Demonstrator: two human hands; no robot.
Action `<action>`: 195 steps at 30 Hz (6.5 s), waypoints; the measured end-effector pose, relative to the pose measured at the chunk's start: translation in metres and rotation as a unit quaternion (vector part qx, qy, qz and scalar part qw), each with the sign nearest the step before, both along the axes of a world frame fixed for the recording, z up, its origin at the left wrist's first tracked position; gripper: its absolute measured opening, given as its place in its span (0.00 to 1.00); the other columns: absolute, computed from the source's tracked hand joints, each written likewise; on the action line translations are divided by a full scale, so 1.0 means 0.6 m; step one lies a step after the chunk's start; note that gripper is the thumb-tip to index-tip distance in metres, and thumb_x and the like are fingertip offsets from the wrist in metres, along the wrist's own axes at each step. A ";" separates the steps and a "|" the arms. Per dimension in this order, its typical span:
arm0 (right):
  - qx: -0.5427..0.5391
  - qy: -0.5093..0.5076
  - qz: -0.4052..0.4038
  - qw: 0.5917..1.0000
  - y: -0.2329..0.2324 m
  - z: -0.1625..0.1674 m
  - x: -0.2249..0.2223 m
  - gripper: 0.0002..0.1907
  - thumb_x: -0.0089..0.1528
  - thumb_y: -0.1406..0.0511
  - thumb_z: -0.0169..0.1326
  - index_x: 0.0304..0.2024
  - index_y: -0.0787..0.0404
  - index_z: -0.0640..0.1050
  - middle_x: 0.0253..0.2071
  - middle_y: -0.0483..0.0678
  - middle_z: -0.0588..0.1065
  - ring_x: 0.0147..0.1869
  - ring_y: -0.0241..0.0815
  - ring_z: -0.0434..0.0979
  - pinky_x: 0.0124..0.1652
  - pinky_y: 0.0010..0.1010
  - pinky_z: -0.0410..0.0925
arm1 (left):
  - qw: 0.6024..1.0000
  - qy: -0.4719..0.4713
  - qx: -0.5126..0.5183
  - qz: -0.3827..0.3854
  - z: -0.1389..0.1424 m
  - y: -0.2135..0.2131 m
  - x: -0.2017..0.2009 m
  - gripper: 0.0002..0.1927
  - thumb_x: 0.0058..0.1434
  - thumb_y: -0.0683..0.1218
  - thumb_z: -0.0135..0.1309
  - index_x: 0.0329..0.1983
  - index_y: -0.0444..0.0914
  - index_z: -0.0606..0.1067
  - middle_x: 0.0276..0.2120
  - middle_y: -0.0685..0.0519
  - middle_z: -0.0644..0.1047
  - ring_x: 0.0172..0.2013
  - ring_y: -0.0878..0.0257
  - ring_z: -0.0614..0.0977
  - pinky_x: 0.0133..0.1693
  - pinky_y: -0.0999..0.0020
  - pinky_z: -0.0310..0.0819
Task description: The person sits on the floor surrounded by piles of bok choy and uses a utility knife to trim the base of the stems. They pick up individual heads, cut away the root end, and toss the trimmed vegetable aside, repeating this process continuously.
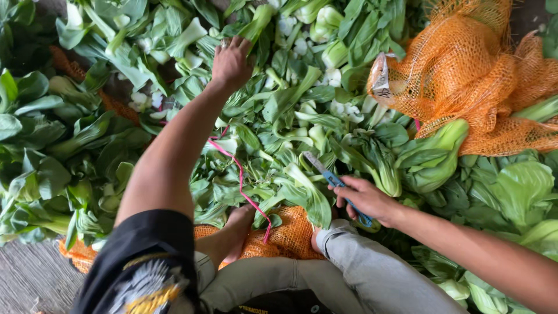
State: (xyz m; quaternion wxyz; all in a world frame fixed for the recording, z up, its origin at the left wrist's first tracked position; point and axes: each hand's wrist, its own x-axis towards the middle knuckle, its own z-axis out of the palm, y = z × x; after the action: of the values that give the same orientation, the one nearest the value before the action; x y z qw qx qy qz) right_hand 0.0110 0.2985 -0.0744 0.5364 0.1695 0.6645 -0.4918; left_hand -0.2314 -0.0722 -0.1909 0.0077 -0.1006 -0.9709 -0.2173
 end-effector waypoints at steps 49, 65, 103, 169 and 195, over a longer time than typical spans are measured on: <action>0.083 0.559 0.083 0.821 -0.088 0.211 -0.029 0.15 0.71 0.61 0.47 0.57 0.61 0.74 0.34 0.50 0.77 0.29 0.42 0.76 0.32 0.34 0.69 | 0.901 -0.108 0.416 -0.056 0.363 0.092 0.384 0.27 0.56 0.44 0.67 0.56 0.35 0.69 0.49 0.45 0.74 0.50 0.51 0.81 0.52 0.60 0.77; 0.045 0.723 0.106 0.681 -0.096 0.202 -0.034 0.13 0.69 0.62 0.54 0.53 0.61 0.74 0.37 0.51 0.77 0.37 0.51 0.79 0.36 0.39 0.70 | 0.911 0.007 0.411 -0.027 0.350 0.082 0.378 0.24 0.52 0.41 0.72 0.48 0.36 0.72 0.49 0.48 0.78 0.50 0.56 0.80 0.52 0.63 0.75; -0.075 0.089 -0.404 0.908 -0.013 0.042 -0.027 0.15 0.60 0.60 0.63 0.44 0.54 0.71 0.24 0.41 0.65 0.18 0.33 0.64 0.18 0.32 0.64 | 0.919 -0.323 0.148 -0.172 0.284 0.086 0.425 0.50 0.50 0.63 0.65 0.72 0.41 0.60 0.65 0.41 0.68 0.63 0.44 0.72 0.58 0.51 0.67; -0.041 0.244 -0.396 0.884 0.208 0.054 -0.040 0.09 0.71 0.62 0.53 0.47 0.61 0.75 0.28 0.46 0.71 0.23 0.36 0.69 0.32 0.36 0.71 | 0.971 -0.203 0.067 -0.103 -0.058 0.468 0.204 0.35 0.74 0.64 0.38 0.80 0.54 0.46 0.76 0.50 0.55 0.74 0.49 0.61 0.65 0.29 0.53; 0.424 0.309 0.101 0.845 0.240 -0.057 0.079 0.46 0.51 0.50 0.66 0.66 0.60 0.64 0.56 0.60 0.73 0.56 0.62 0.75 0.53 0.49 0.67 | 0.980 -0.158 0.093 -0.076 -0.047 0.271 0.257 0.19 0.63 0.58 0.54 0.58 0.59 0.77 0.69 0.54 0.67 0.69 0.46 0.62 0.61 0.35 0.50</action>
State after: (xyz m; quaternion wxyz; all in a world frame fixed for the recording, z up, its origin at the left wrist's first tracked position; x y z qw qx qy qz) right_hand 0.0582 0.4423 -0.1086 0.2260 0.1517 0.9531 -0.1322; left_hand -0.0772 0.0904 -0.2191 -0.1527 -0.1372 -0.9251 -0.3194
